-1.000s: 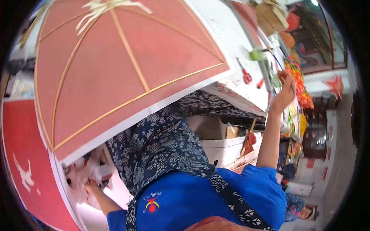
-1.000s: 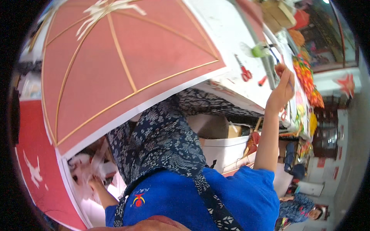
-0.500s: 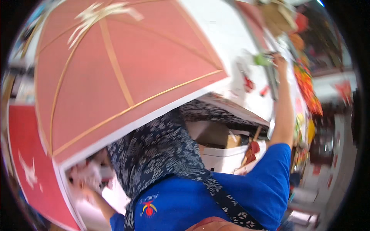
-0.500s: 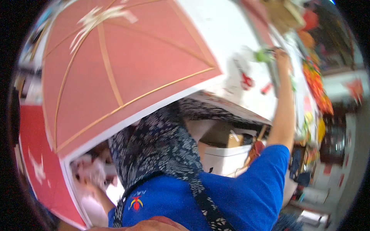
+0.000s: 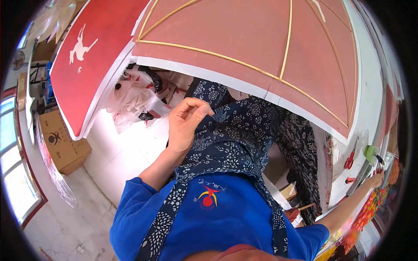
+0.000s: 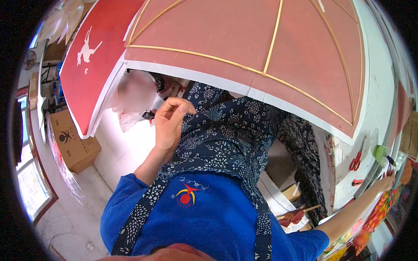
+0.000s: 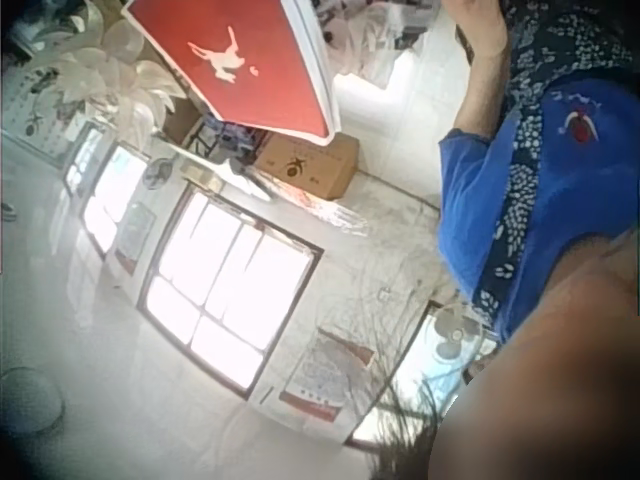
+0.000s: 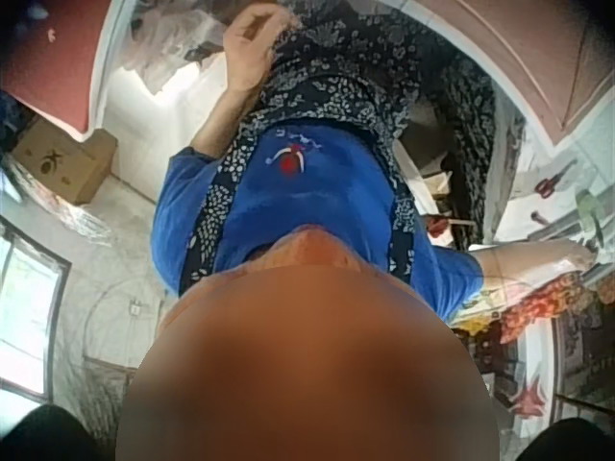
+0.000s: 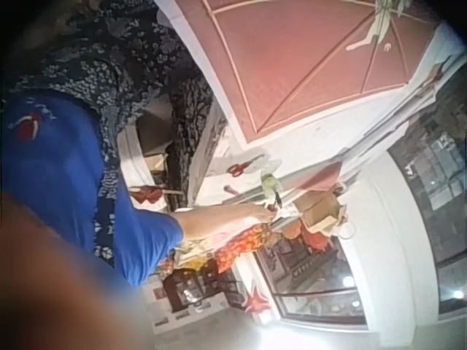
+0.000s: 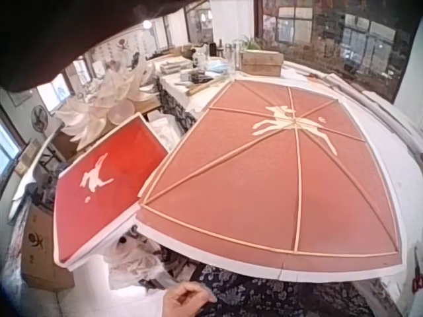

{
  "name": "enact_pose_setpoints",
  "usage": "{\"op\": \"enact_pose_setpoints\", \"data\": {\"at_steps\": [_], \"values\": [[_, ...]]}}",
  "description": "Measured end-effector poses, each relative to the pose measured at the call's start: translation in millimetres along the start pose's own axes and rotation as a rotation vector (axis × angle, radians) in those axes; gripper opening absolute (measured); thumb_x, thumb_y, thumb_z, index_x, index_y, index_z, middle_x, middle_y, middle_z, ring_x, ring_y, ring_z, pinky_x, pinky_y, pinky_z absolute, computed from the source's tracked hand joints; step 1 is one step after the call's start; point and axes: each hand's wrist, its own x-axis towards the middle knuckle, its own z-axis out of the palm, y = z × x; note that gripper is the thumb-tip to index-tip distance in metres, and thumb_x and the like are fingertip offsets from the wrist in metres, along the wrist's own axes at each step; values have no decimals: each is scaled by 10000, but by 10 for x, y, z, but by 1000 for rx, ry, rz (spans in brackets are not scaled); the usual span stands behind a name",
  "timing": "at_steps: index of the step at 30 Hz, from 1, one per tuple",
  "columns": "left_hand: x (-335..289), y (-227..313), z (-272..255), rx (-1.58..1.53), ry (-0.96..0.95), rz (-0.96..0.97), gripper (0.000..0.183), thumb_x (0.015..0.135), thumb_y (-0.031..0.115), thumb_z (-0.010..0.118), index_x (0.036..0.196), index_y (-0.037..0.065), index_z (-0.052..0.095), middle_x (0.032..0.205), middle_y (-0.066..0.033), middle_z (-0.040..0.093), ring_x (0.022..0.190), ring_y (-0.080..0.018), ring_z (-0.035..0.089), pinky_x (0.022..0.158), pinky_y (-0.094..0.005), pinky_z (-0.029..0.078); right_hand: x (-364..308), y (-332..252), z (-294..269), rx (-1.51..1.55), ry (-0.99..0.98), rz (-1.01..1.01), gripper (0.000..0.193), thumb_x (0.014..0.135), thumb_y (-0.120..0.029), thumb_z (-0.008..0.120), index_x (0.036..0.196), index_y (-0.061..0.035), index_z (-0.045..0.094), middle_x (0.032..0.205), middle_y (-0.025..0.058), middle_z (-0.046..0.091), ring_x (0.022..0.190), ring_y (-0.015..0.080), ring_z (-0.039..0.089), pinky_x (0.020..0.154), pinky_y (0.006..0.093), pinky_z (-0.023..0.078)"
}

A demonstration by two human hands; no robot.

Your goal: Manufacturing a decorative paper craft by applying glue to a frame, trimming paper with a utility knife, and cutting edges with scissors.

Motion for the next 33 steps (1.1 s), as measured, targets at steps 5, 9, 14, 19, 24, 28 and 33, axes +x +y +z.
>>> {"op": "enact_pose_setpoints", "data": {"at_steps": [5, 9, 14, 19, 24, 28, 33], "values": [[-62, -21, 5, -260, -19, -110, 119, 912, 110, 636, 984, 27, 591, 915, -85, 621, 876, -164, 591, 835, -321, 476, 13, 20, -56, 10, -198, -18, 284, 914, -231, 531, 1035, -35, 697, 925, 80, 686, 865, 182, 651, 744, 315, 537], [-69, -22, -3, -328, -22, -147, 75, 900, 88, 597, 949, 41, 567, 911, -101, 605, 847, -187, 586, 818, -333, 478, 84, 77, -41, -37, -123, -88, 299, 899, -301, 557, 1017, -72, 710, 900, 46, 684, 854, 160, 645, 703, 320, 503], [-23, -179, -219, -267, 10, -96, 51, 820, 71, 497, 852, 39, 523, 783, -109, 567, 727, -214, 572, 754, -341, 488, 127, 225, -4, -171, -245, -72, 309, 901, -348, 554, 1027, -114, 711, 889, 14, 677, 845, 132, 632, 687, 307, 481], [-27, -253, -571, -134, 143, -191, 187, 845, 146, 419, 673, 76, 438, 631, -86, 487, 562, -190, 470, 768, -394, 516, 211, 222, 65, -126, -304, 2, 293, 881, -345, 588, 1038, -129, 708, 919, 24, 667, 864, 130, 623, 695, 297, 494], [-23, -93, -821, -357, 129, -304, 324, 877, 323, 343, 614, 135, 318, 549, -54, 376, 459, -176, 364, 782, -478, 521, 228, 57, 45, -165, -124, -92, 305, 867, -329, 605, 973, -65, 713, 850, 49, 669, 785, 153, 622, 663, 307, 527], [-23, 25, -792, -330, 78, -254, 353, 949, 324, 354, 648, 141, 326, 536, -21, 356, 401, -133, 367, 744, -433, 570, 126, -5, -39, -149, -73, -121, 307, 873, -325, 592, 986, -66, 710, 848, 52, 669, 786, 157, 627, 657, 312, 529], [-47, 45, -571, -108, 133, -184, 349, 1033, 268, 360, 735, 93, 405, 601, -25, 432, 426, -113, 407, 763, -385, 562, 172, 12, -102, -94, -54, -114, 311, 880, -320, 575, 1003, -67, 708, 845, 56, 669, 786, 162, 632, 651, 318, 530]]}}
